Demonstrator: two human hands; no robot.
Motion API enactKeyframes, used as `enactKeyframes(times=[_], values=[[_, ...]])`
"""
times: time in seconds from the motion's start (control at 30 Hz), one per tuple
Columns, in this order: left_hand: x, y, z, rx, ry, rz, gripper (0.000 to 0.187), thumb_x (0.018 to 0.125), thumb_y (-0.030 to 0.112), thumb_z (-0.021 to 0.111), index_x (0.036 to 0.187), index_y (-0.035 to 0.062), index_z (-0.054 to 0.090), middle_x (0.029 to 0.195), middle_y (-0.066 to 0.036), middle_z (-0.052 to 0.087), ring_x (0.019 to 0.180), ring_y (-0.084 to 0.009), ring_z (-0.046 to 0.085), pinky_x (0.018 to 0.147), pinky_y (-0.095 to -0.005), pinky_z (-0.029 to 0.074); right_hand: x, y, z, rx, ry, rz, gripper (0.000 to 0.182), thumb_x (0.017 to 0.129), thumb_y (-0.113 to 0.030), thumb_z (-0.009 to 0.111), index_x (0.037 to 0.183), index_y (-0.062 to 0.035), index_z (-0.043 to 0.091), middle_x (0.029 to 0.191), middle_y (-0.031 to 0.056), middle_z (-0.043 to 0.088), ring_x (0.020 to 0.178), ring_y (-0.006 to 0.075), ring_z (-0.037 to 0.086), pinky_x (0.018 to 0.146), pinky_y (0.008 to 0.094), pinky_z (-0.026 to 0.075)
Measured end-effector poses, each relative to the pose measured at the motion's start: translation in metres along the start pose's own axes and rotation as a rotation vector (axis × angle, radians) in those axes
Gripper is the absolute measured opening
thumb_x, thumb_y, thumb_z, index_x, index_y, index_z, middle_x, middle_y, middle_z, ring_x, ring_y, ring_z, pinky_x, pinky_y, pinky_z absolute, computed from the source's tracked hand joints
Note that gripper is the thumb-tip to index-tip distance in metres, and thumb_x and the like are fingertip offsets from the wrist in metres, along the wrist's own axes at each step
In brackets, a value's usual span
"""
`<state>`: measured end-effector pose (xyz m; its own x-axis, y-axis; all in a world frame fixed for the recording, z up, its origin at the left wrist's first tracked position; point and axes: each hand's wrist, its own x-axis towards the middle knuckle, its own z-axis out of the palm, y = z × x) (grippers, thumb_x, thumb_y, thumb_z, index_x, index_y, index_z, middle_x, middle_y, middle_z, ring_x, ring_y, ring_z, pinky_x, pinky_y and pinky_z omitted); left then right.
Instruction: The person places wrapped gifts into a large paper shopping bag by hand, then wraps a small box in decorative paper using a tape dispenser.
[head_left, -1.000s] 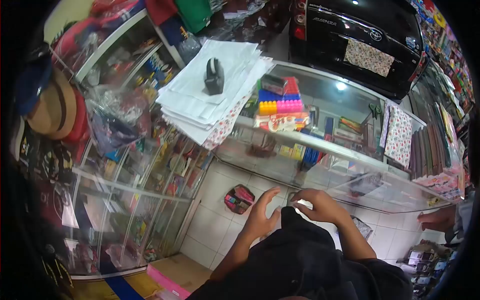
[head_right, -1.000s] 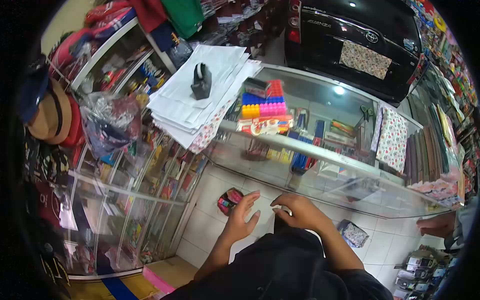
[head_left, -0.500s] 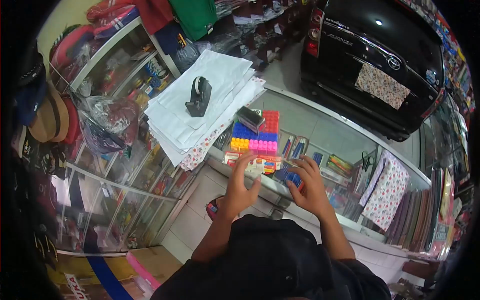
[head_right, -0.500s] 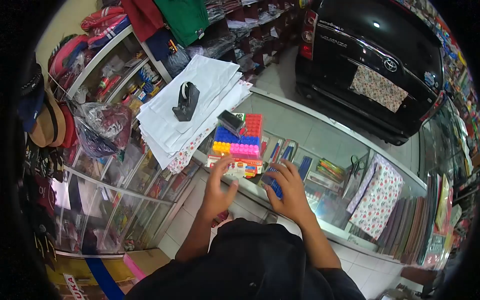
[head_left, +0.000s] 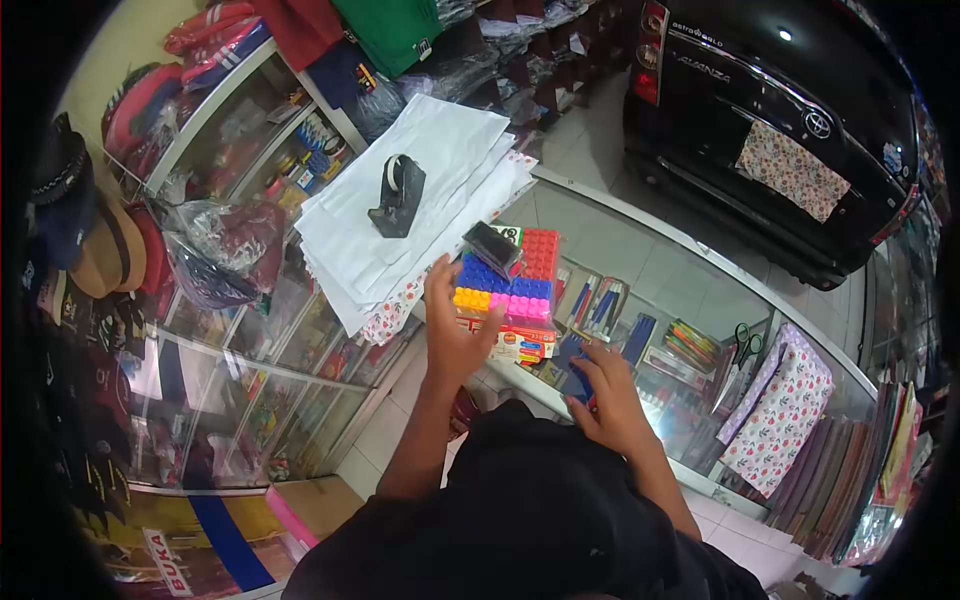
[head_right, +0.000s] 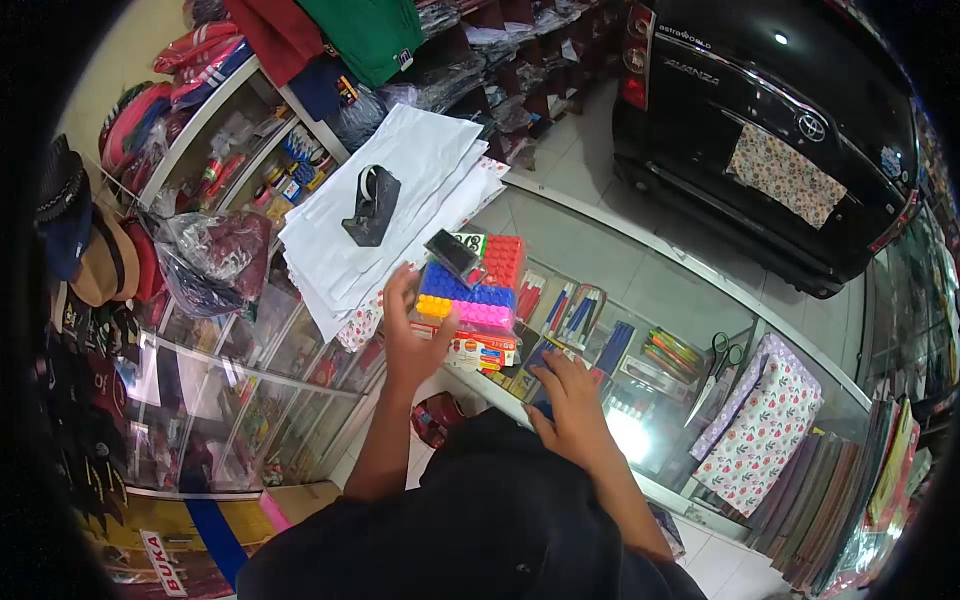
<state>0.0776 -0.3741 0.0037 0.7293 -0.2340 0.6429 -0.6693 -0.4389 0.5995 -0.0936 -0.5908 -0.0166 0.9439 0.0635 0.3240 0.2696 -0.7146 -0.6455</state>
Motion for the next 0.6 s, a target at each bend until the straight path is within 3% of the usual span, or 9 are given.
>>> enactKeyframes(times=[0.07,0.1,0.17,0.23,0.33,0.6], values=[[0.015,-0.014,0.013,0.02,-0.029,-0.177,0.093,0.076,0.024,0.087,0.149,-0.0041,0.036,0.15,-0.03,0.042,0.142,-0.044,0.041,0.118,-0.0479,0.035,0.002,-0.001,-0.002,-0.009,-0.004,0.014,0.058,0.083,-0.014,0.077,0.135,-0.0012,0.054,0.144,0.0239,0.05,0.14,0.0427,0.044,0.12,0.0583,0.03],[0.022,-0.015,0.016,0.019,-0.034,-0.173,0.093,0.076,0.024,0.087,0.149,-0.0041,0.036,0.15,-0.03,0.042,0.142,-0.044,0.041,0.118,-0.0479,0.035,0.002,0.0,-0.002,0.002,-0.004,0.017,0.057,0.084,-0.014,0.076,0.135,-0.0012,0.054,0.144,0.0238,0.05,0.14,0.0425,0.044,0.12,0.0578,0.03],[0.032,-0.014,0.024,-0.021,-0.115,-0.318,0.111,0.072,0.03,0.092,0.154,-0.0059,0.027,0.153,-0.031,0.038,0.144,-0.0442,0.038,0.12,-0.0476,0.033,0.001,0.001,-0.002,0.013,-0.001,0.026,0.057,0.084,-0.014,0.076,0.135,-0.0013,0.054,0.144,0.0238,0.05,0.14,0.0423,0.044,0.12,0.0573,0.03],[0.03,-0.023,0.033,0.029,-0.121,-0.261,0.109,0.073,0.029,0.091,0.154,-0.0051,0.028,0.151,-0.03,0.042,0.142,-0.0416,0.043,0.118,-0.0463,0.036,0.002,0.002,-0.002,0.048,0.01,0.051,0.056,0.084,-0.013,0.075,0.135,-0.0012,0.054,0.143,0.0237,0.052,0.139,0.0426,0.045,0.12,0.0561,0.031],[0.024,-0.027,0.041,-0.11,-0.041,-0.358,0.099,0.075,0.025,0.09,0.151,-0.0025,0.033,0.142,-0.027,0.053,0.132,-0.0369,0.055,0.111,-0.0442,0.044,0.004,0.003,-0.003,0.106,0.014,0.117,0.056,0.085,-0.013,0.075,0.135,-0.0009,0.054,0.14,0.0238,0.054,0.137,0.0426,0.048,0.118,0.0538,0.034],[0.016,-0.009,0.042,-0.19,-0.017,-0.34,0.09,0.072,0.016,0.093,0.143,-0.0012,0.041,0.132,-0.024,0.059,0.123,-0.0307,0.06,0.107,-0.0408,0.047,0.034,-0.028,-0.016,0.153,0.112,0.202,0.057,0.085,-0.01,0.075,0.136,-0.0001,0.052,0.145,0.025,0.051,0.138,0.0434,0.047,0.115,0.051,0.037]])
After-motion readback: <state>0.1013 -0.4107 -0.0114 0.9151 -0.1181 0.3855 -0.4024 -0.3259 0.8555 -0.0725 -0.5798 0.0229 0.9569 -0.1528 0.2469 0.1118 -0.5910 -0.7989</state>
